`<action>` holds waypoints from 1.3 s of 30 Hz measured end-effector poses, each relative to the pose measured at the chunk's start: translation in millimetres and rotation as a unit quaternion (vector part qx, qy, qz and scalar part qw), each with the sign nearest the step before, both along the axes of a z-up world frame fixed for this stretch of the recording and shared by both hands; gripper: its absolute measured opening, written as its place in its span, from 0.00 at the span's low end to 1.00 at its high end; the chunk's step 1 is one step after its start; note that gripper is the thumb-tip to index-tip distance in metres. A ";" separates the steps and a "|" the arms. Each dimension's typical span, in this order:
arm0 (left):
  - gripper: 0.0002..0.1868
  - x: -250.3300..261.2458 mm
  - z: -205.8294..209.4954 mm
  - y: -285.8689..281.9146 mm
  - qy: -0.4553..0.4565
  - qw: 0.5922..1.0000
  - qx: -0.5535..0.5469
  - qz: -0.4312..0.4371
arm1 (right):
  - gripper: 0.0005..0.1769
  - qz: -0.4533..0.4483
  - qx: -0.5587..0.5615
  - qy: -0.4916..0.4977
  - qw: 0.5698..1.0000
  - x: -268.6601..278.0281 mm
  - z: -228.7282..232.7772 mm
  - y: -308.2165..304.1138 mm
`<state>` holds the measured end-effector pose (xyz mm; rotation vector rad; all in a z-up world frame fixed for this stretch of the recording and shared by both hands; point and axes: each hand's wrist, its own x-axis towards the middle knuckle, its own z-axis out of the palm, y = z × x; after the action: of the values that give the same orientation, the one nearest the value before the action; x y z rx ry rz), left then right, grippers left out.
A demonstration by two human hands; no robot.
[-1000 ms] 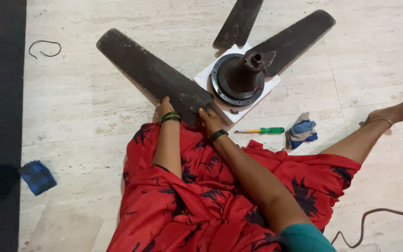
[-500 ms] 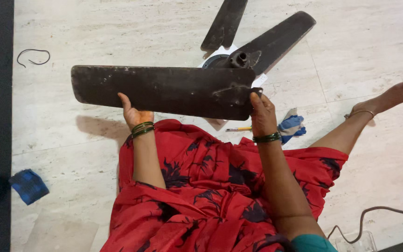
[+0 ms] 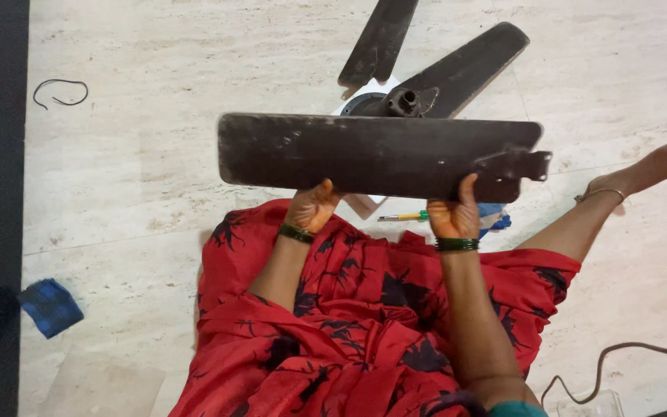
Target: The person sits on the floor and uses a screwdriver to tighten screws on the blades of a ceiling fan. They remove one blade, reposition it, and then tighten the screws again.
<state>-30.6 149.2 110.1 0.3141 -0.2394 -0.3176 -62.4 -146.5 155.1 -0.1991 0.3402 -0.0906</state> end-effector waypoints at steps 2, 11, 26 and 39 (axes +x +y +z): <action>0.31 -9.1 -2.0 7.0 -0.062 0.983 0.165 -0.041 | 0.28 -0.066 -0.083 -0.006 0.994 6.7 9.5 -39.9; 0.20 47.7 -78.8 9.8 0.048 0.798 0.588 0.124 | 0.34 -0.030 -0.273 0.131 0.953 28.1 89.0 -177.4; 0.18 99.0 -70.5 -2.5 -0.019 0.675 0.645 0.357 | 0.25 0.435 -0.631 0.099 0.634 51.5 -20.4 -106.3; 0.31 125.8 -81.0 -8.7 -0.124 0.561 0.745 0.340 | 0.25 0.425 -0.592 0.210 0.652 3.9 -58.0 -81.8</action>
<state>95.1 140.5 29.0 2.1307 -0.0404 0.4215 -58.5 -228.3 97.0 -1.7081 0.5810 0.7250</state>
